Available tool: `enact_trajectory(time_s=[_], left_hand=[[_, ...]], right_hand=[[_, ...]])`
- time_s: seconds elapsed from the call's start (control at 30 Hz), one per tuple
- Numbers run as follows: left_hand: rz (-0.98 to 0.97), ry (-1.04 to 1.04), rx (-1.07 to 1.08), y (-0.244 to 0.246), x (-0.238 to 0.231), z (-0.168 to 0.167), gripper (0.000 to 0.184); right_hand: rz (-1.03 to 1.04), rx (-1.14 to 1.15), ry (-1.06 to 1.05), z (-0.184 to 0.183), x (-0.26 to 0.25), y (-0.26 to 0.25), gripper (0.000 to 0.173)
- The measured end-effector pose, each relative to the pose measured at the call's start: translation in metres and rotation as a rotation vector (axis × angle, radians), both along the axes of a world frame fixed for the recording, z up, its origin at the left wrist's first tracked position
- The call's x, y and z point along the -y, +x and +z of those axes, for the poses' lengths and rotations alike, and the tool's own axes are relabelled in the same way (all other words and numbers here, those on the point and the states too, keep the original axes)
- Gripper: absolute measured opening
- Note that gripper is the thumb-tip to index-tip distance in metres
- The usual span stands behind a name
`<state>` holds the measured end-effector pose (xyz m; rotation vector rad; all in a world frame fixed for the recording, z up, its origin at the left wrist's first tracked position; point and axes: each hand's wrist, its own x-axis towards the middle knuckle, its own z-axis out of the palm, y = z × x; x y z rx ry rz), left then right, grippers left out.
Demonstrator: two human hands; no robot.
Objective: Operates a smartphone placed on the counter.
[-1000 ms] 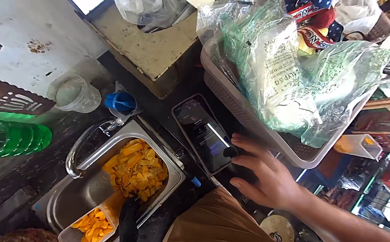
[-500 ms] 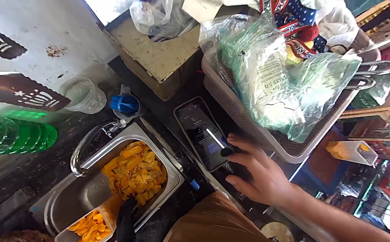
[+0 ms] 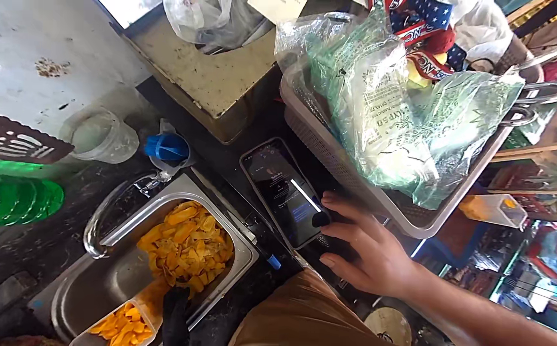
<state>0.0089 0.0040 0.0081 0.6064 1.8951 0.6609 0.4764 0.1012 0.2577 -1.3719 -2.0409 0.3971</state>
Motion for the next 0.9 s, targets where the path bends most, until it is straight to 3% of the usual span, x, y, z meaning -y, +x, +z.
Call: enact_trajectory(time_s=[0.13,0.33,0.47,0.63,0.9], left_hand=[[-0.056,-0.022,-0.041,-0.006,0.001,-0.008,0.045],[-0.011,-0.003,0.066,0.000,-0.005,-0.001,0.059],[0.009,-0.056,0.022,0.003,-0.011,0.002,0.072],[0.000,-0.043,-0.070,-0.001,-0.004,-0.005,0.057],[-0.016,-0.025,-0.190,0.001,-0.010,0.013,0.038]], right_hand=[[-0.005,-0.008,-0.010,-0.001,0.000,-0.001,0.036],[-0.001,-0.006,-0.029,0.001,-0.001,-0.001,0.037],[0.008,-0.031,-0.019,0.001,-0.003,-0.002,0.037],[0.013,-0.054,-0.023,0.001,-0.003,-0.002,0.036],[0.030,-0.089,-0.057,0.003,-0.004,-0.001,0.034]])
